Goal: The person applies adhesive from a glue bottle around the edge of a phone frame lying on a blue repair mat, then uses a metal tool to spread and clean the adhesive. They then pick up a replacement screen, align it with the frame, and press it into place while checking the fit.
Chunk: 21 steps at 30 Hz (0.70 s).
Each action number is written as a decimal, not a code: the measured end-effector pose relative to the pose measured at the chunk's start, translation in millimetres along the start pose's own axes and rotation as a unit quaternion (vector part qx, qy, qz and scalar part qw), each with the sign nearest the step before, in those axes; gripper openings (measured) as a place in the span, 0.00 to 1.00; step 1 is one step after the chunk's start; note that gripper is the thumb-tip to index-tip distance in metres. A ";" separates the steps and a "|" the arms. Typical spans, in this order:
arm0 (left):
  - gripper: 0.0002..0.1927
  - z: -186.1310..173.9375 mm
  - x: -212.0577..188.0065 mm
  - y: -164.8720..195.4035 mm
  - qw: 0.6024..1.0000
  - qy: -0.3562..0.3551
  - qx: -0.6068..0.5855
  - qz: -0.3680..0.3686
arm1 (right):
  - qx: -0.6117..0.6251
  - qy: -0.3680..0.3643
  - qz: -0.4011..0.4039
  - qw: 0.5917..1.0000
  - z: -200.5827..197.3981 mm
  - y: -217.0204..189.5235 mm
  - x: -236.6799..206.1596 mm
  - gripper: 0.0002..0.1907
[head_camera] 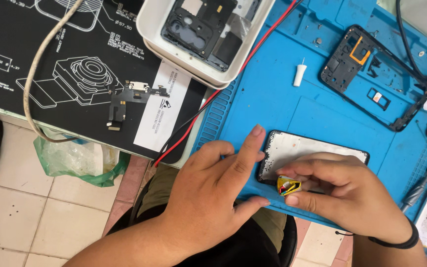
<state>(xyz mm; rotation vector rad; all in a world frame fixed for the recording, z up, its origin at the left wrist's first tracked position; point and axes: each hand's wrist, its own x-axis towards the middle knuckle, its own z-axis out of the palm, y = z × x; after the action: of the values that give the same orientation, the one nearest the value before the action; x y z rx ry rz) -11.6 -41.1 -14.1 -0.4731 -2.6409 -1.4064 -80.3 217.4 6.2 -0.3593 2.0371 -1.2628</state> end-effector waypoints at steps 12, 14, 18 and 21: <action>0.57 1.0 4.6 -2.7 1.000 0.002 0.012 -0.001 | -0.011 -0.007 -0.032 0.999 -2.2 1.5 7.4 0.21; 0.57 1.2 4.9 -2.7 1.000 0.001 0.009 -0.001 | -0.020 -0.010 -0.032 0.999 -3.2 0.8 7.9 0.21; 0.58 1.7 5.4 -3.0 1.000 0.001 0.010 -0.001 | -0.023 -0.009 -0.033 0.999 -3.6 1.0 8.3 0.20; 0.58 1.3 6.1 -3.1 1.000 0.001 0.014 0.000 | -0.028 -0.008 -0.040 0.999 -3.1 1.7 9.6 0.20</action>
<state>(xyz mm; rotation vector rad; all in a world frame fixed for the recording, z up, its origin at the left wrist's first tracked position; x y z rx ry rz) -18.3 -40.3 -15.8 -0.4675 -2.6560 -1.3664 -89.1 214.9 1.6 -0.4812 2.0651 -1.2481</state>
